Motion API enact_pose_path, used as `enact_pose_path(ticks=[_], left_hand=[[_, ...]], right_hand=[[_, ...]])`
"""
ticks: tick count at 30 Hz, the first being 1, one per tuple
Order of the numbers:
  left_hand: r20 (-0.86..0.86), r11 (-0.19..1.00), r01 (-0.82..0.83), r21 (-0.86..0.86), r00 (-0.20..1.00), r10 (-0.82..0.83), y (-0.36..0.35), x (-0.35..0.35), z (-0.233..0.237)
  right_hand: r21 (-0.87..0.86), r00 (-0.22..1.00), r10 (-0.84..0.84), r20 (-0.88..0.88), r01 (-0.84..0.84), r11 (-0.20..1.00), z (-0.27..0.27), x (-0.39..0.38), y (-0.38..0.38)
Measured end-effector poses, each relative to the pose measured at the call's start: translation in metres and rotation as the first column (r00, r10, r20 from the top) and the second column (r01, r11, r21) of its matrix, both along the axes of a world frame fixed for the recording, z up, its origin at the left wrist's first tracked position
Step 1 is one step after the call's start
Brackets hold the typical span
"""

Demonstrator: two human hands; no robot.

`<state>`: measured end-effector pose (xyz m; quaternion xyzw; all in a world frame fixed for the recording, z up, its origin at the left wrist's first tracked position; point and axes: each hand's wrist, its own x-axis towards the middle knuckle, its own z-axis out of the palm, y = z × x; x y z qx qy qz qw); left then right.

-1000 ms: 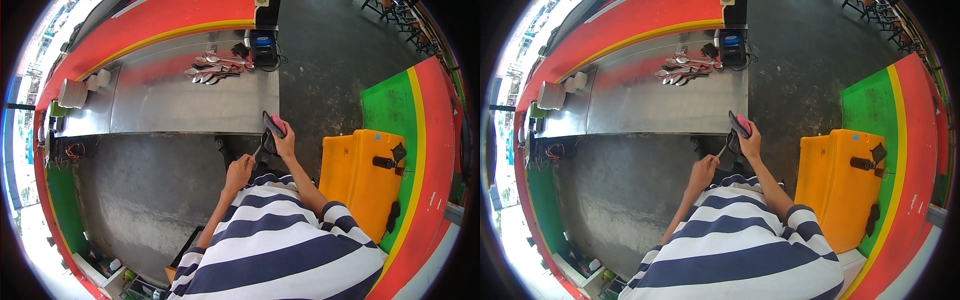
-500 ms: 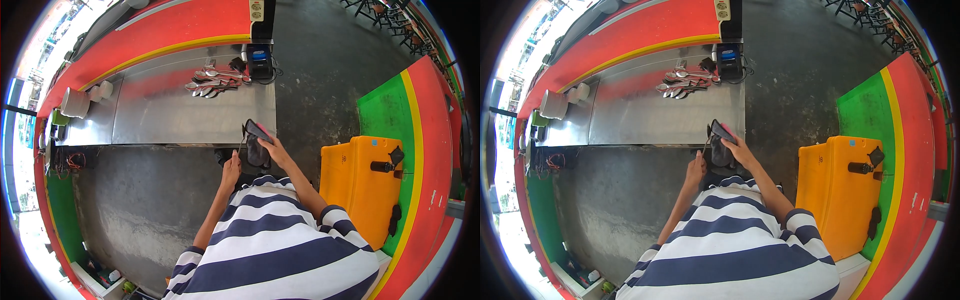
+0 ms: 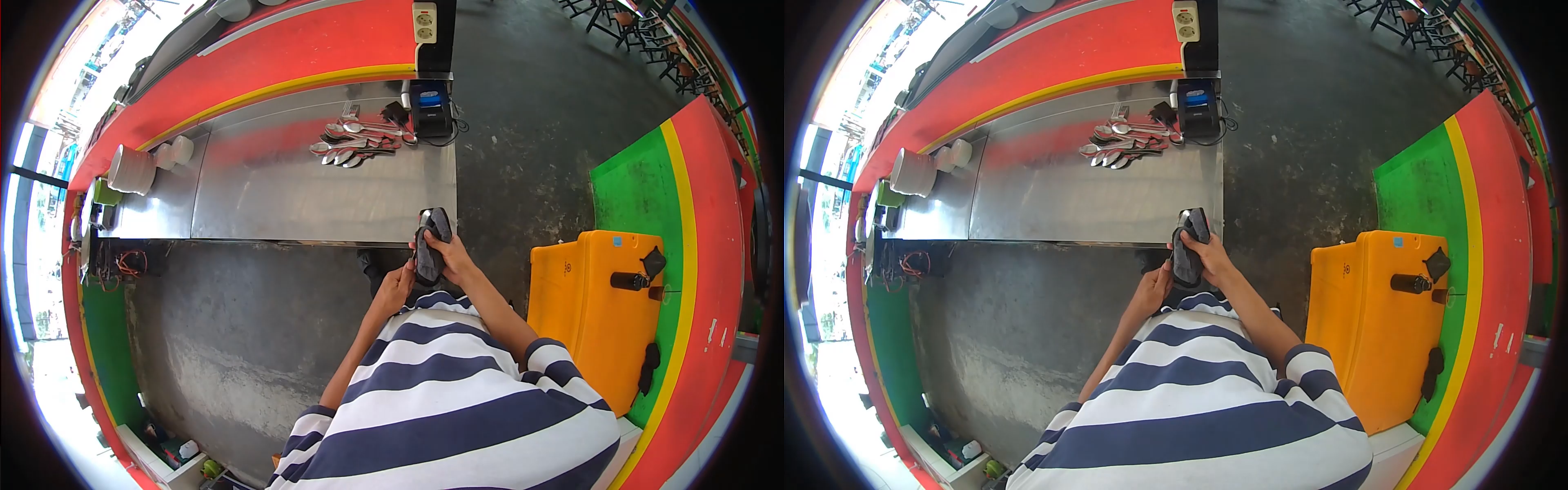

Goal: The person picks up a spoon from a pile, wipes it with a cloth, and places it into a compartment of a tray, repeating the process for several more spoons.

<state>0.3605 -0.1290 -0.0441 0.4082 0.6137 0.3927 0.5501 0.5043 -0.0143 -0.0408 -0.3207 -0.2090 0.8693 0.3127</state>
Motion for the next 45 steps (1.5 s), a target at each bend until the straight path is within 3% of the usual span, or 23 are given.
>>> enact_pose_path(ticks=[4, 10, 13, 16, 19, 24, 27, 28, 31, 32, 36, 39, 40, 43, 45], left_hand=[[-0.223, 0.997, 0.063, -0.046, 0.972, -0.072, -0.006, -0.008, 0.017], [-0.36, 0.995, 0.094, -0.018, 0.928, -0.094, -0.013, -0.016, 0.033], [-0.384, 0.989, 0.139, 0.042, 0.916, -0.113, -0.021, -0.024, 0.024], [-0.328, 0.994, 0.113, 0.005, 0.939, -0.105, -0.028, -0.024, 0.027], [-0.324, 1.0, 0.006, 0.001, 0.946, -0.005, -0.03, -0.024, 0.012], [-0.128, 0.987, -0.158, 0.013, 0.979, 0.158, -0.014, -0.023, -0.002], [-0.019, 0.979, -0.204, -0.023, 0.979, 0.204, 0.001, -0.02, 0.0], [-0.001, 0.977, -0.21, -0.034, 0.978, 0.21, 0.006, -0.019, 0.001], [-0.074, 0.991, -0.127, 0.029, 0.989, 0.129, 0.016, -0.01, 0.0], [-0.122, 0.994, -0.083, 0.064, 0.988, 0.09, 0.018, -0.009, -0.003], [-0.077, 0.998, -0.027, 0.052, 0.997, 0.031, 0.022, -0.008, 0.002], [-0.079, 0.998, 0.042, 0.038, 0.996, -0.039, 0.017, -0.01, 0.006], [-0.099, 0.998, 0.064, 0.02, 0.993, -0.062, 0.015, -0.011, 0.007], [-0.135, 0.991, 0.127, -0.028, 0.982, -0.13, 0.006, -0.014, 0.013], [-0.129, 0.985, 0.164, -0.043, 0.977, -0.168, 0.002, -0.014, 0.016]], right_hand=[[-0.082, 0.997, -0.024, 0.069, 0.03, 0.996, -0.002, 0.006, 0.003], [0.0, 0.961, -0.017, 0.276, 0.018, 1.0, -0.012, 0.012, 0.005], [0.023, 0.916, -0.148, 0.372, 0.15, 0.988, -0.029, 0.018, 0.018], [-0.069, 0.844, -0.393, 0.365, 0.445, 0.893, -0.043, 0.03, 0.038], [-0.134, 0.852, -0.5, 0.155, 0.52, 0.844, -0.059, 0.04, 0.051], [-0.08, 0.941, -0.335, -0.043, 0.331, 0.94, -0.018, 0.022, 0.038], [0.135, 0.976, -0.215, -0.019, 0.216, 0.967, -0.003, -0.002, 0.023], [0.302, 0.982, -0.104, 0.159, 0.052, 0.952, -0.01, -0.005, 0.022], [0.675, 0.868, -0.164, 0.469, -0.232, 0.7, -0.004, -0.022, 0.011], [0.807, 0.866, -0.346, 0.36, -0.103, 0.582, -0.026, -0.033, 0.013], [0.706, 0.841, -0.343, 0.418, -0.063, 0.706, -0.019, -0.028, 0.019], [0.705, 0.793, -0.449, 0.412, 0.035, 0.709, -0.027, -0.026, 0.028], [0.584, 0.797, -0.398, 0.454, 0.071, 0.808, -0.017, -0.022, 0.028], [0.457, 0.841, -0.297, 0.452, 0.068, 0.887, -0.03, -0.008, 0.038], [0.47, 0.825, -0.332, 0.458, 0.093, 0.878, -0.035, -0.002, 0.041]])
